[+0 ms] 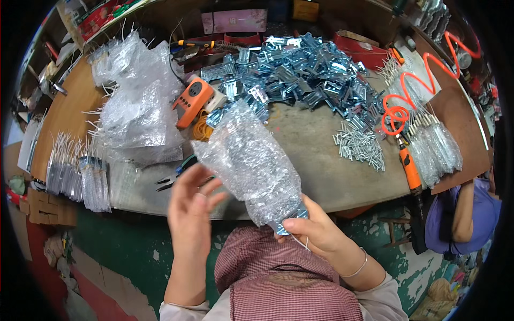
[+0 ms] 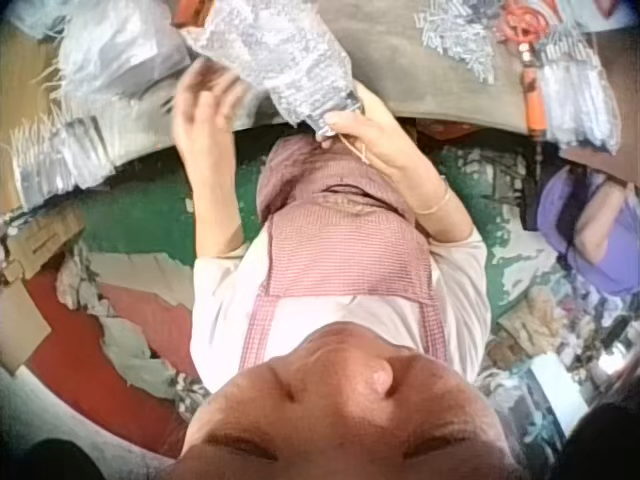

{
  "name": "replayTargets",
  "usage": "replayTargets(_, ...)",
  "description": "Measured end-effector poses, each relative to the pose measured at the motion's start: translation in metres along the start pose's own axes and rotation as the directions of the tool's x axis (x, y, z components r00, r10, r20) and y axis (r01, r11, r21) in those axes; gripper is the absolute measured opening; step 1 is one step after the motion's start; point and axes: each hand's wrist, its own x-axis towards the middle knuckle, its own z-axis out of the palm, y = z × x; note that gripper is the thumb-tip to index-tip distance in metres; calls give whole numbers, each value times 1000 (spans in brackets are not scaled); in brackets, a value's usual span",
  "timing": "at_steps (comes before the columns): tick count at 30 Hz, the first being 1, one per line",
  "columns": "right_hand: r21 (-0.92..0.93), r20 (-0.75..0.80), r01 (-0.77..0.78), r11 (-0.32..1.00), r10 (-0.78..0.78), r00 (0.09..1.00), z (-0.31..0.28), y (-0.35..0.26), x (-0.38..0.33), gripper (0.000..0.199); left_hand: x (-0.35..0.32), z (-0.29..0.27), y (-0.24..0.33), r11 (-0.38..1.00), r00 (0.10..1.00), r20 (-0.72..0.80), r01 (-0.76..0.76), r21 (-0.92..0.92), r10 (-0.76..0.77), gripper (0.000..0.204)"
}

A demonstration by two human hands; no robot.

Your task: Assembling metal brackets onto electrical components using a power screwdriver at a workbench.

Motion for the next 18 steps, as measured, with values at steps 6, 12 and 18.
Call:
replayTargets(6,-121,23,-98,988,101,995,28,17,20,49,2,25,-11,922,914,237,365,-129,-329,69)
replayTargets(12,-529,303,158,834,11,953,23,-18,61,37,5,-3,-25,861,950,168,310,-402,-264,53)
replayTargets(18,-953,86,205,222,-451,888,-10,-61,150,17,-5,-14,5,917,939,147,337,-214,-311,58)
